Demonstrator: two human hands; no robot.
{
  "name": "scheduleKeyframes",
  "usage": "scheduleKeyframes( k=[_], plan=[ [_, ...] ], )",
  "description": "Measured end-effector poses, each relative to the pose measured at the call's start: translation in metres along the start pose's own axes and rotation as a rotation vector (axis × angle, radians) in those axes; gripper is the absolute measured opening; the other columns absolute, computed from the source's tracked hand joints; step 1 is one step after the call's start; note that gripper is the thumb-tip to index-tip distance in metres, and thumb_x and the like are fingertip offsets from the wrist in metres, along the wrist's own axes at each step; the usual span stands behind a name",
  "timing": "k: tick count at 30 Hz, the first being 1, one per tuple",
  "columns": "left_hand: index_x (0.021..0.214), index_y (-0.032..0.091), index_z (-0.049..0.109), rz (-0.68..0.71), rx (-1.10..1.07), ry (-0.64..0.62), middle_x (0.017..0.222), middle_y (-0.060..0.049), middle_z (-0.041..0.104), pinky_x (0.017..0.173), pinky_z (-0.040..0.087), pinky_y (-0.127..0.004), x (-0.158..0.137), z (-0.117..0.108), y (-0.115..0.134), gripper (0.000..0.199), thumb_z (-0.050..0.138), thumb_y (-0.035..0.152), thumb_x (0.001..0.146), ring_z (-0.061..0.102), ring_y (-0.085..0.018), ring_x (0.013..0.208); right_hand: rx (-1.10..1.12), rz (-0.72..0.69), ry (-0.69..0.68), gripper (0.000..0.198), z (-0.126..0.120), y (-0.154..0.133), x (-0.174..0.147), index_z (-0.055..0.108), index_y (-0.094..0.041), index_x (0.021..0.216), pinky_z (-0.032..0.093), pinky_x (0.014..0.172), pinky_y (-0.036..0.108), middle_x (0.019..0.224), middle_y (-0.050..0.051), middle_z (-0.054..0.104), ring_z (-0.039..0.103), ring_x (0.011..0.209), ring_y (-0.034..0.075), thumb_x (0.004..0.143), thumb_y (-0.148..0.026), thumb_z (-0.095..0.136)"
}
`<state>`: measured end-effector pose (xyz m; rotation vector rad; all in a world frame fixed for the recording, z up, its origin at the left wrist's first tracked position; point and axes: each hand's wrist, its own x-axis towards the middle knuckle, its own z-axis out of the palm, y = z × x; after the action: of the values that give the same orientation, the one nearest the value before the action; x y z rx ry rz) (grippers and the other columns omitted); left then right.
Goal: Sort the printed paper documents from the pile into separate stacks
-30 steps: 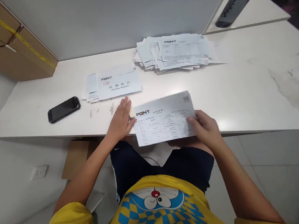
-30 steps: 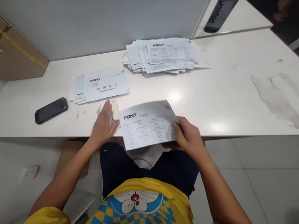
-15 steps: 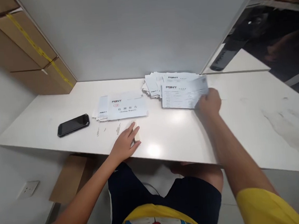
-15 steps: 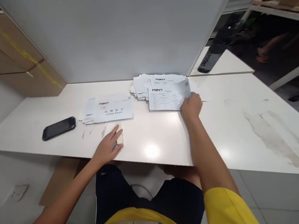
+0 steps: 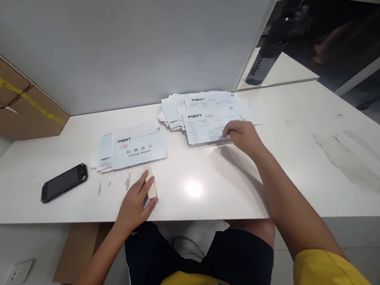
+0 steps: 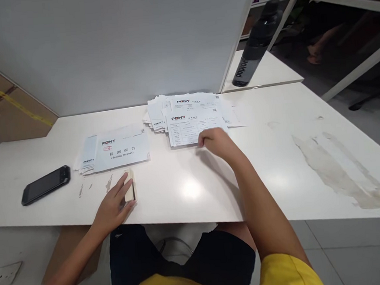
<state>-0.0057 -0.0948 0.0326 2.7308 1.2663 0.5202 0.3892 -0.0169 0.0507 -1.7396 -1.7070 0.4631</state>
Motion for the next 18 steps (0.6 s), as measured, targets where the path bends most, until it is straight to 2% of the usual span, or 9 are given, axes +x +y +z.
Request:
scheduleKeyframes(
  k=[3, 4, 6, 9, 11, 15, 18],
  plan=[
    [0.157, 0.032, 0.016, -0.006, 0.019, -0.01, 0.159, -0.012, 0.033, 0.101, 0.05, -0.043, 0.0, 0.001, -0.002, 0.067, 0.049, 0.035, 0.098, 0.047, -0.031, 0.137, 0.049, 0.033, -0.482, 0.019, -0.002, -0.011, -0.013, 0.063, -0.025, 0.055, 0.047, 0.064, 0.035, 0.066, 0.003, 0.065, 0.057, 0.068, 0.022, 0.06, -0.016, 0.046],
    [0.157, 0.032, 0.016, -0.007, 0.023, -0.013, 0.159, -0.012, 0.033, 0.101, 0.05, -0.043, 0.0, 0.002, -0.002, 0.067, 0.048, 0.035, 0.098, 0.047, -0.031, 0.137, 0.045, 0.052, -0.595, 0.019, -0.002, -0.014, -0.016, 0.062, -0.025, 0.054, 0.045, 0.061, 0.035, 0.066, 0.003, 0.066, 0.056, 0.064, 0.021, 0.06, -0.016, 0.047],
    [0.157, 0.033, 0.016, -0.008, 0.029, -0.016, 0.159, -0.012, 0.032, 0.101, 0.05, -0.043, 0.0, 0.003, -0.003, 0.067, 0.048, 0.036, 0.098, 0.048, -0.031, 0.136, 0.007, 0.11, -0.686, 0.017, -0.002, -0.017, -0.018, 0.06, -0.024, 0.053, 0.042, 0.058, 0.034, 0.067, 0.003, 0.066, 0.053, 0.059, 0.019, 0.06, -0.013, 0.047],
    [0.157, 0.032, 0.017, -0.002, 0.03, -0.012, 0.159, -0.012, 0.032, 0.102, 0.049, -0.044, 0.0, 0.004, -0.005, 0.066, 0.048, 0.036, 0.098, 0.048, -0.031, 0.136, -0.08, 0.188, -0.601, 0.017, -0.003, -0.018, -0.016, 0.056, -0.022, 0.055, 0.039, 0.056, 0.033, 0.069, 0.004, 0.064, 0.051, 0.059, 0.018, 0.064, -0.01, 0.047],
    [0.156, 0.031, 0.018, 0.003, 0.032, -0.005, 0.159, -0.013, 0.032, 0.102, 0.049, -0.044, 0.0, 0.005, -0.006, 0.066, 0.048, 0.036, 0.098, 0.049, -0.031, 0.135, -0.137, 0.192, -0.508, 0.018, -0.002, -0.018, -0.011, 0.055, -0.022, 0.059, 0.039, 0.058, 0.033, 0.075, 0.006, 0.065, 0.053, 0.063, 0.02, 0.068, -0.009, 0.045],
    [0.156, 0.032, 0.02, -0.009, 0.017, -0.012, 0.159, -0.013, 0.031, 0.101, 0.051, -0.044, 0.0, 0.006, -0.007, 0.065, 0.049, 0.036, 0.098, 0.05, -0.031, 0.134, -0.224, 0.098, -0.251, 0.019, 0.008, -0.012, -0.002, 0.061, -0.02, 0.082, 0.042, 0.065, 0.036, 0.095, 0.012, 0.065, 0.058, 0.081, 0.025, 0.079, -0.014, 0.043],
    [0.155, 0.032, 0.021, -0.025, 0.007, -0.028, 0.16, -0.012, 0.03, 0.102, 0.049, -0.044, -0.001, 0.007, -0.008, 0.065, 0.05, 0.036, 0.098, 0.047, -0.031, 0.137, -0.18, 0.004, -0.151, 0.03, 0.023, -0.002, 0.004, 0.062, -0.017, 0.105, 0.045, 0.07, 0.037, 0.105, 0.015, 0.063, 0.058, 0.089, 0.028, 0.081, -0.017, 0.044]
  ],
)
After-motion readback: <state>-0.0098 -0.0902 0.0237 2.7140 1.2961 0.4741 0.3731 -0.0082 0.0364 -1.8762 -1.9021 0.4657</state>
